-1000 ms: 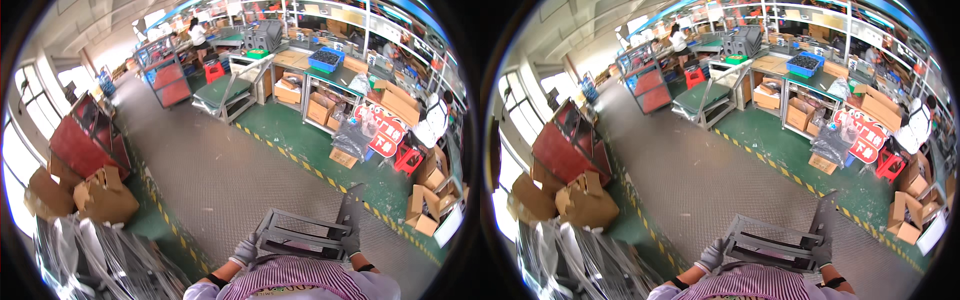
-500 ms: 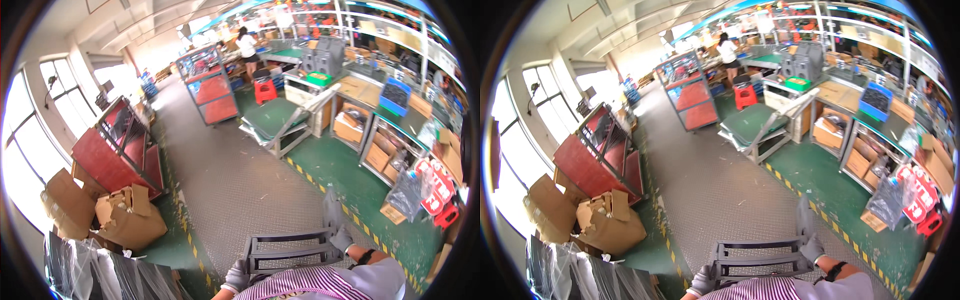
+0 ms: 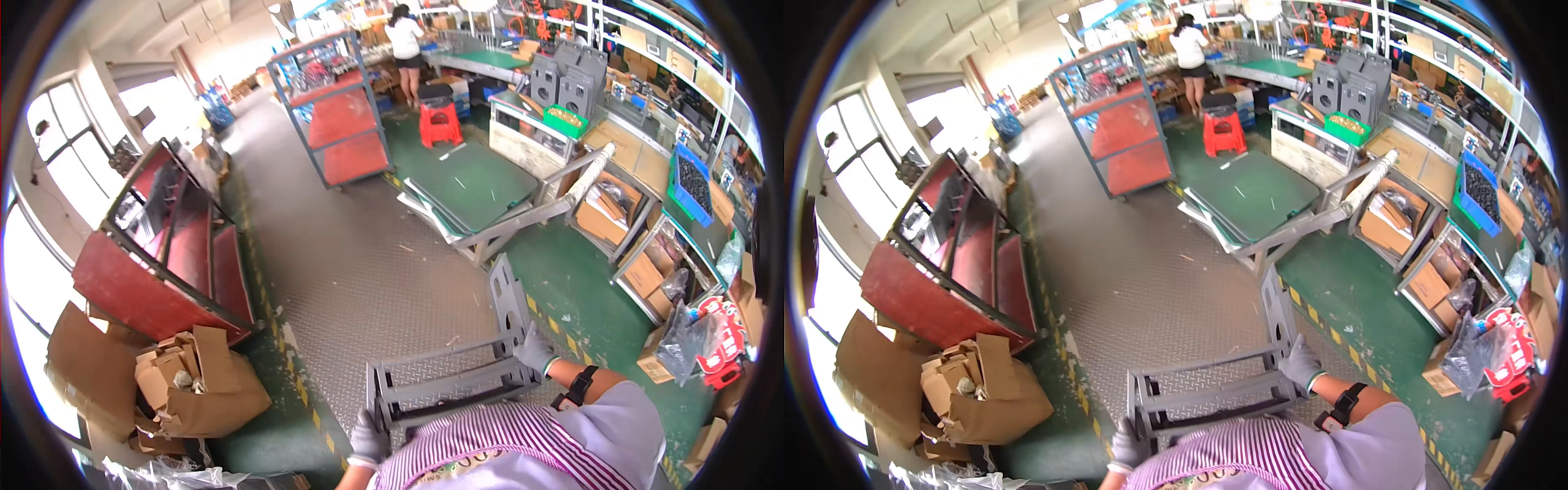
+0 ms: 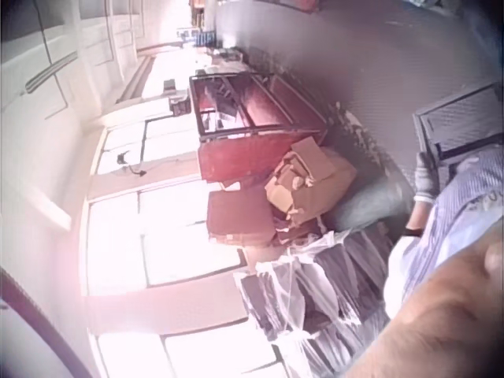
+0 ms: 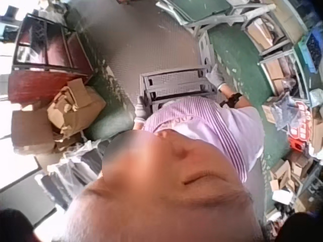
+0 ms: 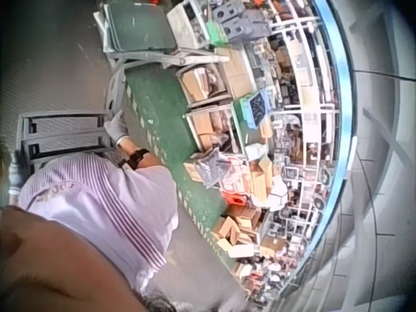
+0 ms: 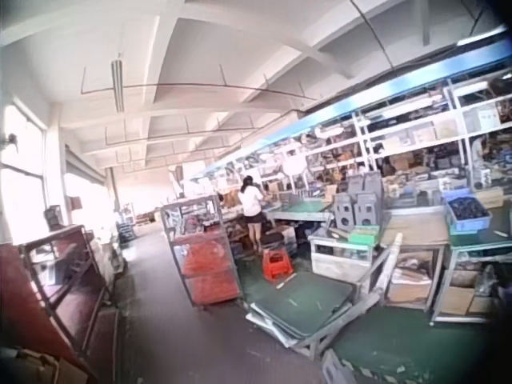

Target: Assembling a metal chassis or enclosure using power tools and fasteners on a factory line.

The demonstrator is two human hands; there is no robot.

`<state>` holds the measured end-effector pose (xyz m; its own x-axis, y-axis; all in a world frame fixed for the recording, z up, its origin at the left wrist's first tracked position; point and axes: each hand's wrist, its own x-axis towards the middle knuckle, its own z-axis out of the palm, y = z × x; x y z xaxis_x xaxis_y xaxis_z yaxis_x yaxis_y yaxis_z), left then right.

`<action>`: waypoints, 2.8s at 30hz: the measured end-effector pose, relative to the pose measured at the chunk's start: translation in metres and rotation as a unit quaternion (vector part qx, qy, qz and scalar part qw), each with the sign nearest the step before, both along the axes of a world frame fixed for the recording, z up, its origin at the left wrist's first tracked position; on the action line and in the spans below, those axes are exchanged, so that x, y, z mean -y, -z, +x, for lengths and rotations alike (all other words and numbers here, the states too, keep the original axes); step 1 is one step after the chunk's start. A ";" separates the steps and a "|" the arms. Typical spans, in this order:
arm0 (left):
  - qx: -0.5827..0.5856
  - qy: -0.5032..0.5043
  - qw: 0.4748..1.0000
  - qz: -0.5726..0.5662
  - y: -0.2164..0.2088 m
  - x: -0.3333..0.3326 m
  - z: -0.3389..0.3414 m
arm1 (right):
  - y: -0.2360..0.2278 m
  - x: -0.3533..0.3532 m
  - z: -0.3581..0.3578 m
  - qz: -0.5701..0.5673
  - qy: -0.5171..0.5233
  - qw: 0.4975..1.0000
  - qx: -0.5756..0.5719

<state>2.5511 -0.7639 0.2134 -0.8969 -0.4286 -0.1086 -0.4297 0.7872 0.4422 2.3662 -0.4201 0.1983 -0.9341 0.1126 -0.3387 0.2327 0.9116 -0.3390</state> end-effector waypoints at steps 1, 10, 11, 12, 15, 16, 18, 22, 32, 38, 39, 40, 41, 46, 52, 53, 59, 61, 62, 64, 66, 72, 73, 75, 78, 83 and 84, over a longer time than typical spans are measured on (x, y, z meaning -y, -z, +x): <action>0.005 0.033 0.999 -0.007 -0.007 0.017 -0.028 | -0.002 0.004 -0.014 0.007 0.005 1.000 0.016; -0.091 0.106 0.990 -0.028 0.000 0.144 -0.308 | 0.032 0.118 -0.241 -0.085 0.109 0.990 -0.027; -0.043 0.060 0.997 -0.030 0.000 0.156 -0.336 | 0.031 0.136 -0.280 -0.067 0.097 0.993 -0.022; -0.118 0.066 0.990 -0.040 -0.003 0.167 -0.367 | 0.026 0.157 -0.319 -0.028 0.070 0.995 -0.060; -0.043 -0.054 0.997 -0.044 -0.020 0.200 -0.427 | 0.010 0.211 -0.426 -0.126 0.010 0.991 -0.040; -0.077 -0.051 0.995 -0.033 -0.026 0.214 -0.445 | 0.009 0.233 -0.454 -0.129 -0.031 0.987 -0.095; -0.089 -0.057 0.994 -0.014 -0.030 0.239 -0.478 | 0.006 0.267 -0.507 -0.131 -0.079 0.975 -0.161; -0.078 -0.139 0.987 0.025 -0.008 0.293 -0.568 | 0.011 0.343 -0.621 0.042 -0.099 0.993 -0.055; -0.085 0.216 0.972 -0.042 -0.017 0.496 -0.906 | -0.005 0.454 -0.753 -0.103 0.238 0.966 0.022; -0.062 0.403 0.912 -0.037 -0.009 0.496 -1.107 | 0.007 0.465 -0.806 -0.119 0.432 0.893 -0.049; -0.054 0.415 0.907 -0.050 -0.004 0.488 -1.138 | 0.010 0.465 -0.823 -0.125 0.435 0.889 -0.063; -0.077 0.431 0.899 -0.034 0.000 0.480 -1.167 | 0.012 0.466 -0.842 -0.131 0.468 0.873 -0.054; -0.026 0.430 0.901 -0.046 0.001 0.472 -1.195 | 0.013 0.465 -0.865 -0.126 0.514 0.848 -0.023; -0.033 0.453 0.891 -0.020 -0.012 0.462 -1.316 | -0.004 0.456 -0.978 -0.114 0.507 0.854 -0.019; 0.052 0.469 0.882 0.001 -0.012 0.438 -1.447 | -0.010 0.438 -1.095 -0.049 0.542 0.839 0.008; 0.013 0.491 0.871 0.011 -0.008 0.429 -1.475 | -0.007 0.438 -1.108 -0.052 0.567 0.822 0.017; 0.050 0.563 0.824 -0.028 -0.014 0.379 -1.631 | -0.012 0.445 -1.190 -0.061 0.652 0.755 -0.020; 0.047 0.602 0.797 -0.005 -0.016 0.357 -1.675 | -0.022 0.443 -1.215 -0.050 0.680 0.732 0.005; 0.042 0.617 0.786 -0.007 -0.015 0.346 -1.692 | -0.026 0.438 -1.229 -0.046 0.699 0.714 0.001; 0.029 0.639 0.769 -0.009 -0.010 0.318 -1.728 | -0.031 0.418 -1.253 -0.067 0.704 0.707 -0.018; 0.079 0.626 0.776 0.009 0.000 0.294 -1.759 | -0.027 0.395 -1.283 -0.085 0.712 0.696 -0.018; 0.026 0.593 0.804 0.040 0.032 0.193 -1.866 | -0.010 0.261 -1.424 -0.039 0.671 0.740 -0.013; 0.019 0.575 0.817 0.020 0.028 0.177 -1.883 | -0.016 0.235 -1.450 -0.049 0.657 0.752 -0.034; -0.106 0.582 0.806 0.028 0.013 0.149 -1.912 | -0.032 0.186 -1.500 -0.055 0.615 0.786 0.017; 0.070 0.474 0.877 0.033 -0.013 0.120 -1.948 | -0.047 0.139 -1.568 -0.049 0.562 0.825 -0.019; 0.066 0.408 0.911 0.021 -0.022 0.073 -2.010 | -0.051 0.068 -1.684 -0.045 0.491 0.870 0.012; 0.077 0.391 0.917 0.019 -0.018 0.063 -2.027 | -0.049 0.053 -1.708 -0.044 0.480 0.876 -0.005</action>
<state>0.5244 -0.8266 0.2314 -0.9006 0.3466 -0.2622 0.2005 0.8666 0.4571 0.6584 -0.4732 0.2469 -0.4272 0.8217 -0.3772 0.8741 0.2688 -0.4046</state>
